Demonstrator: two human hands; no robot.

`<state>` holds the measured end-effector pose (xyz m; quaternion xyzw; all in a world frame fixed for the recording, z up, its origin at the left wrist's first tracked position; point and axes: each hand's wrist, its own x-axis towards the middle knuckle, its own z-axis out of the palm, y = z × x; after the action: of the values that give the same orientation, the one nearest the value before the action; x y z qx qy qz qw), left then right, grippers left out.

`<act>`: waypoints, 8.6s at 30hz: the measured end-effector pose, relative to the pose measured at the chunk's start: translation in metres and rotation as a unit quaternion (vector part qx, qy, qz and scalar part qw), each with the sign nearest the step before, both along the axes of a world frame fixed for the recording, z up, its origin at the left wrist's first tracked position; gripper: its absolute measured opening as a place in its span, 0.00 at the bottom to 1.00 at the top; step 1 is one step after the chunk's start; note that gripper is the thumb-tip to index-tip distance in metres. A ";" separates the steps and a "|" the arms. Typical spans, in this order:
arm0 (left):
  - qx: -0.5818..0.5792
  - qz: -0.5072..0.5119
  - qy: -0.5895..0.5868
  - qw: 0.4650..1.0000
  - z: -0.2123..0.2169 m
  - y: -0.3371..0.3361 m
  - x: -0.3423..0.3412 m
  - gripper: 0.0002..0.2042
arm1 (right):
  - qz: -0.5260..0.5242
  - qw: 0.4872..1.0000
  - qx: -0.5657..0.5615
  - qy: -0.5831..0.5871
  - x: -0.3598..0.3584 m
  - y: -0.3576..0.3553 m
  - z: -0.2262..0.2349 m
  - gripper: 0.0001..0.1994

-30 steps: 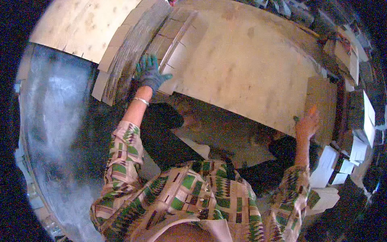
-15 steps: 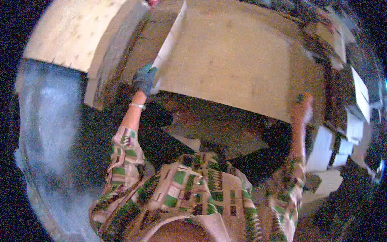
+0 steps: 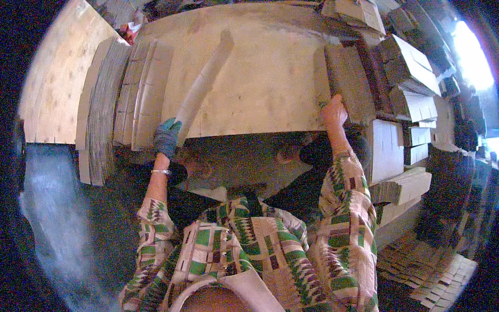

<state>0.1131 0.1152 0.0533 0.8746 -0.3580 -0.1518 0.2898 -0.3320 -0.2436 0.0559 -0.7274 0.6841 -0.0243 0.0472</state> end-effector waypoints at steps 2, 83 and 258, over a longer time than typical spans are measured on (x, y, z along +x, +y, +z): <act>0.003 0.008 0.009 1.000 0.003 -0.002 -0.006 0.19 | -0.017 0.999 0.027 0.014 0.009 0.002 -0.001 0.15; -0.014 0.012 -0.141 0.990 0.015 -0.017 0.056 0.14 | 0.468 0.820 0.039 -0.327 0.267 0.201 0.106 0.39; 0.009 -0.186 -0.142 0.972 0.093 -0.087 -0.072 0.31 | 0.074 0.987 -0.137 -0.029 -0.001 -0.022 0.153 0.27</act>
<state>0.0409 0.0286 0.1460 0.8078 -0.5505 -0.0802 0.1948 -0.3328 -0.2660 0.2091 -0.7749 0.6166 -0.1354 -0.0309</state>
